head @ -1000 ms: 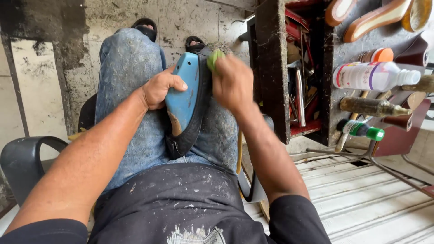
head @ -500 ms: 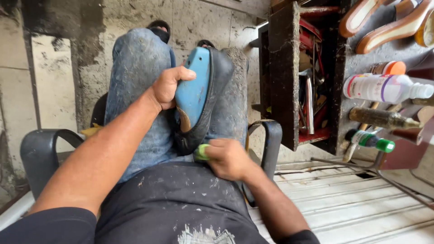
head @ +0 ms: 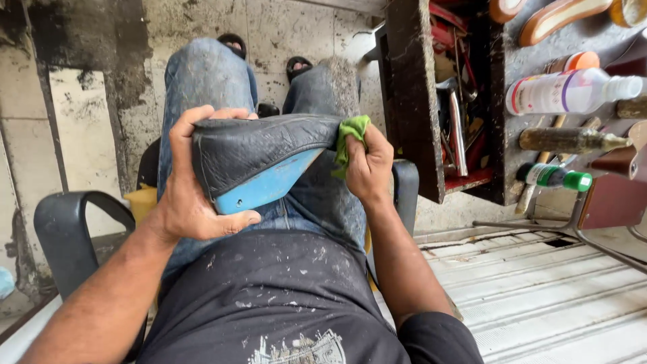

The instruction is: The person cleans a black slip-on shoe with a blue sole using a green cloth. They hold the shoe on their lap and wipe the exterior surfaces, occasionally reaching for a bottle to apply liquid to the cloth before continuing to scrub the shoe.

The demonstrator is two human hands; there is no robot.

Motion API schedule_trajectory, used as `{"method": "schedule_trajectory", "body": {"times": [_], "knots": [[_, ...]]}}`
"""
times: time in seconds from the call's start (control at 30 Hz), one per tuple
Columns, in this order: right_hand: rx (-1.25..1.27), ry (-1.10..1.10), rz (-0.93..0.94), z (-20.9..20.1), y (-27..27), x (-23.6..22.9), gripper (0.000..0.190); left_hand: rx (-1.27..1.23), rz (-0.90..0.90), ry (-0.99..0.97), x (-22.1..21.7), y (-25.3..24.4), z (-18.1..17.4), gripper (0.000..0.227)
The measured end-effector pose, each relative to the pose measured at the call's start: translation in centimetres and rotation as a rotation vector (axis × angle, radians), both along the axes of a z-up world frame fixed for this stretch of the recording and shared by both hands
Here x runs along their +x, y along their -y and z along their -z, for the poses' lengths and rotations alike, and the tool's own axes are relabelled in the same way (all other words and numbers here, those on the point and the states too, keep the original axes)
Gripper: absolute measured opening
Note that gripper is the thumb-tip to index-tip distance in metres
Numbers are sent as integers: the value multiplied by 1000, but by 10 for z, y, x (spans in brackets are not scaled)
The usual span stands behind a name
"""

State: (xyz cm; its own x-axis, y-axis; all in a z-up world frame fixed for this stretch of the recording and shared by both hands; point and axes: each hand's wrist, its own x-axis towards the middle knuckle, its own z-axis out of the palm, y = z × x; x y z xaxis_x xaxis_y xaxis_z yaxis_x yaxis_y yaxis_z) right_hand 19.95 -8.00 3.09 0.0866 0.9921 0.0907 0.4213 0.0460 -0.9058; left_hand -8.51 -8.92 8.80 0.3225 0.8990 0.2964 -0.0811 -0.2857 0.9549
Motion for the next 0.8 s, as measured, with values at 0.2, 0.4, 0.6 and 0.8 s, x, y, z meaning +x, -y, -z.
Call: {"method": "schedule_trajectory", "body": {"times": [0.2, 0.4, 0.6, 0.8], "knots": [[399, 356, -356, -32, 4, -31, 27, 120, 4, -229, 0, 22, 2, 115], [356, 433, -305, -55, 17, -33, 28, 220, 23, -229, 11, 32, 11, 114], [386, 262, -284, -80, 33, -49, 26, 231, -69, -271, 24, 40, 6, 111], [330, 196, -236, -81, 30, -42, 14, 63, -92, -394, 39, 36, -17, 119]]}}
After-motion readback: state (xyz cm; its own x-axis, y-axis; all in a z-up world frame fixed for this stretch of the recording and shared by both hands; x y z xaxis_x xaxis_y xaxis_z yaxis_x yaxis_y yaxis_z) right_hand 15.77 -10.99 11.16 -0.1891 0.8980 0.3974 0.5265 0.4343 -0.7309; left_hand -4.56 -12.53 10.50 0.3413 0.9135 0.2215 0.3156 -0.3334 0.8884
